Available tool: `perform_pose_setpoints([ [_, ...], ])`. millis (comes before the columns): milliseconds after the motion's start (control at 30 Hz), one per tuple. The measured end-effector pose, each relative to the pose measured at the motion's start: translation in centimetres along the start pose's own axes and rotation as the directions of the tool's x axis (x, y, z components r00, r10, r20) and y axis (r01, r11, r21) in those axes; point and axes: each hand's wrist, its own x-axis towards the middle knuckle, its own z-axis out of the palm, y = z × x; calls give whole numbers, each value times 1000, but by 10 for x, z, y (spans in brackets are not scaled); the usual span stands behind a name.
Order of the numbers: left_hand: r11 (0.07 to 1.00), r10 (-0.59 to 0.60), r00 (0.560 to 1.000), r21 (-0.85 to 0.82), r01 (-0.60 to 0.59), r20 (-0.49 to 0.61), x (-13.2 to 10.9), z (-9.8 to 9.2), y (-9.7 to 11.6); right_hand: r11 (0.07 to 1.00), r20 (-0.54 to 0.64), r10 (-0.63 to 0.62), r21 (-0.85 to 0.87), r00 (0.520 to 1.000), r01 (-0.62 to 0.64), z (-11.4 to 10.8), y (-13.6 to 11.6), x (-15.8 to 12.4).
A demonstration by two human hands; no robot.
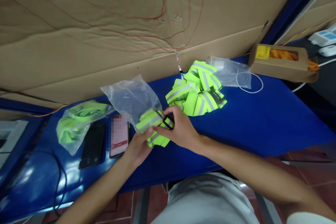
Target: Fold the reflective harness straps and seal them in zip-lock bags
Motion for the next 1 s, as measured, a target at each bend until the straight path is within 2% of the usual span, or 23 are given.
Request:
perform_pose_setpoints([
  [167,998,62,996,-25,-64,-64,4,-5,4,991,48,-111,83,993,107,-3,-7,-1],
  [267,998,54,998,-16,-54,-41,5,-7,4,980,61,-192,64,980,188,-3,-6,-2],
  [367,999,40,999,-19,-40,-4,4,-6,4,972,19,-236,30,972,235,0,-2,-5],
  [467,999,50,999,-17,-50,-3,2,-4,3,980,0,-194,37,981,194,2,0,-6],
  [633,998,56,998,-27,-57,-28,3,-6,3,995,11,-34,89,999,33,1,-2,-5],
  [800,999,-19,998,-34,16,-68,2,-9,6,987,124,-152,75,981,143,-3,-5,-2],
  [933,990,-38,999,-133,43,38,0,-6,6,986,16,-166,36,986,165,-6,-4,3],
  [1000,983,-32,998,-177,41,51,0,-5,5,989,-21,-149,14,989,149,-8,-3,4],
])
